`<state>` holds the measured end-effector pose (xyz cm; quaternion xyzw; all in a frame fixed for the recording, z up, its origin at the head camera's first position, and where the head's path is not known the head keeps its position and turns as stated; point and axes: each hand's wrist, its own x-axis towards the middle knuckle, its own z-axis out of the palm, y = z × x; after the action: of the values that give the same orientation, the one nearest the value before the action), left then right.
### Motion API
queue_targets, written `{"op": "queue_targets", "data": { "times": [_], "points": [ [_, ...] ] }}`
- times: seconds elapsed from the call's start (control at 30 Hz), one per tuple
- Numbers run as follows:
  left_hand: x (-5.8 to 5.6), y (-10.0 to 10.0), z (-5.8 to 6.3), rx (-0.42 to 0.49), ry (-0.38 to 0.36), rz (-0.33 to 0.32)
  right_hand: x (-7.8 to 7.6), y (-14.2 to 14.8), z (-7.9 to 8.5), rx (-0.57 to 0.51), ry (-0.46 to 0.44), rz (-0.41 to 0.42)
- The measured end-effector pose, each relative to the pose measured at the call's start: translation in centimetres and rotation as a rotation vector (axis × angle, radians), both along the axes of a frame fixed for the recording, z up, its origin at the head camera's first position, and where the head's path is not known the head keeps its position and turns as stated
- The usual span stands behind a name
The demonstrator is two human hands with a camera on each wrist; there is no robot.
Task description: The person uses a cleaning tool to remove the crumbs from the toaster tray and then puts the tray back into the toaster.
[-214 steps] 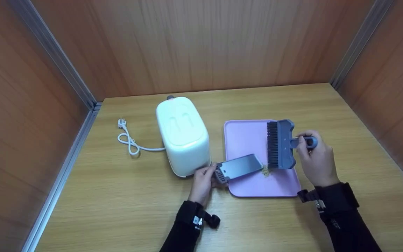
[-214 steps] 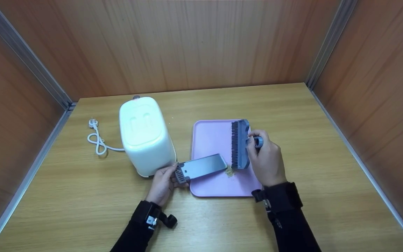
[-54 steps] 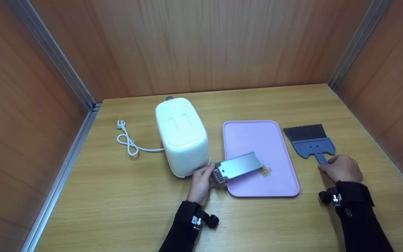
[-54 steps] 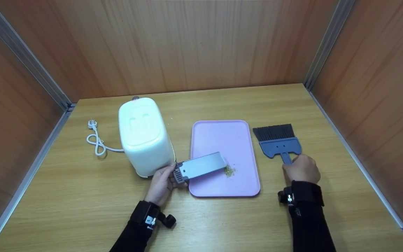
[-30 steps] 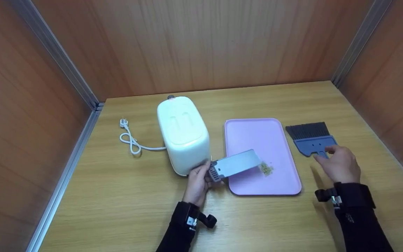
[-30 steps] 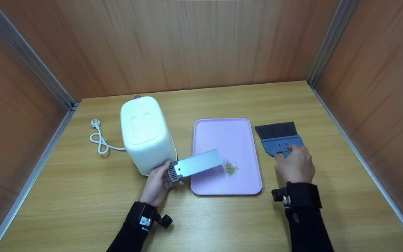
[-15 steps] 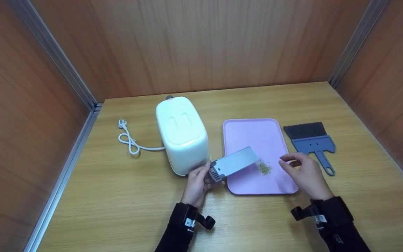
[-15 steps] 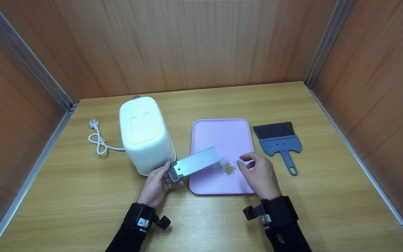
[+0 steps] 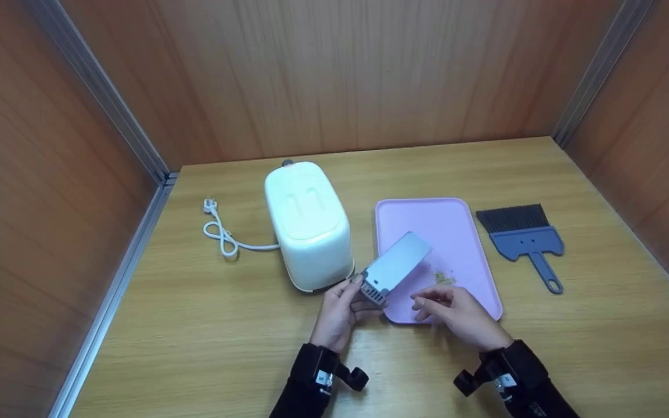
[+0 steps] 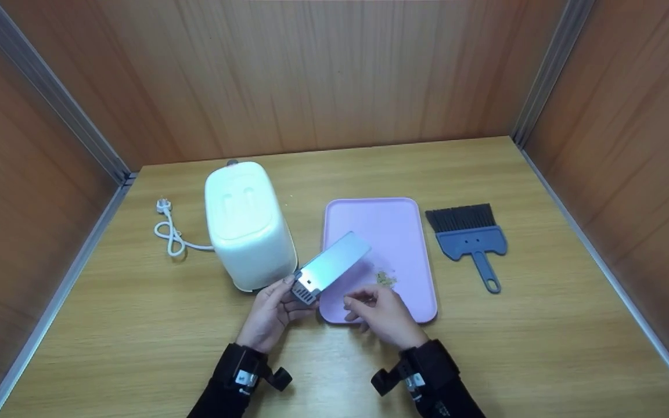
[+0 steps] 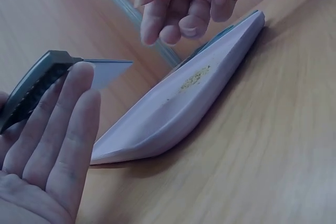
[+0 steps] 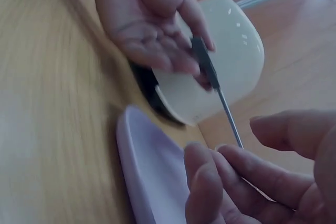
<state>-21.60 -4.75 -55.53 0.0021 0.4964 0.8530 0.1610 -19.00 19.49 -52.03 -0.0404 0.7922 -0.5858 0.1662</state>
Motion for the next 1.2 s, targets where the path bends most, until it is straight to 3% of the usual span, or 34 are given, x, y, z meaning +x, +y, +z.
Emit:
{"op": "queue_targets", "data": {
  "times": [0.17, 0.3, 0.6, 0.9, 1.2],
  "points": [
    [0.8, 0.6, 0.0, 0.005, -0.009, 0.027, 0.0, -1.8, -0.3, -0.188, -0.048, 0.078],
    [1.4, 0.9, 0.2, 0.011, -0.036, 0.061, 0.0, -2.9, -0.5, -0.269, -0.053, 0.089],
    [1.9, 1.0, 0.3, -0.045, -0.027, 0.116, 0.2, -4.2, -1.1, -0.335, -0.04, -0.033],
    [2.3, 0.6, 0.1, -0.177, -0.031, 0.134, 0.3, -5.4, -1.8, -0.466, -0.066, -0.134],
    [2.5, 0.2, 0.5, -0.247, -0.061, 0.084, 0.2, -5.0, -1.7, -0.522, -0.119, -0.155]
  ]
}}
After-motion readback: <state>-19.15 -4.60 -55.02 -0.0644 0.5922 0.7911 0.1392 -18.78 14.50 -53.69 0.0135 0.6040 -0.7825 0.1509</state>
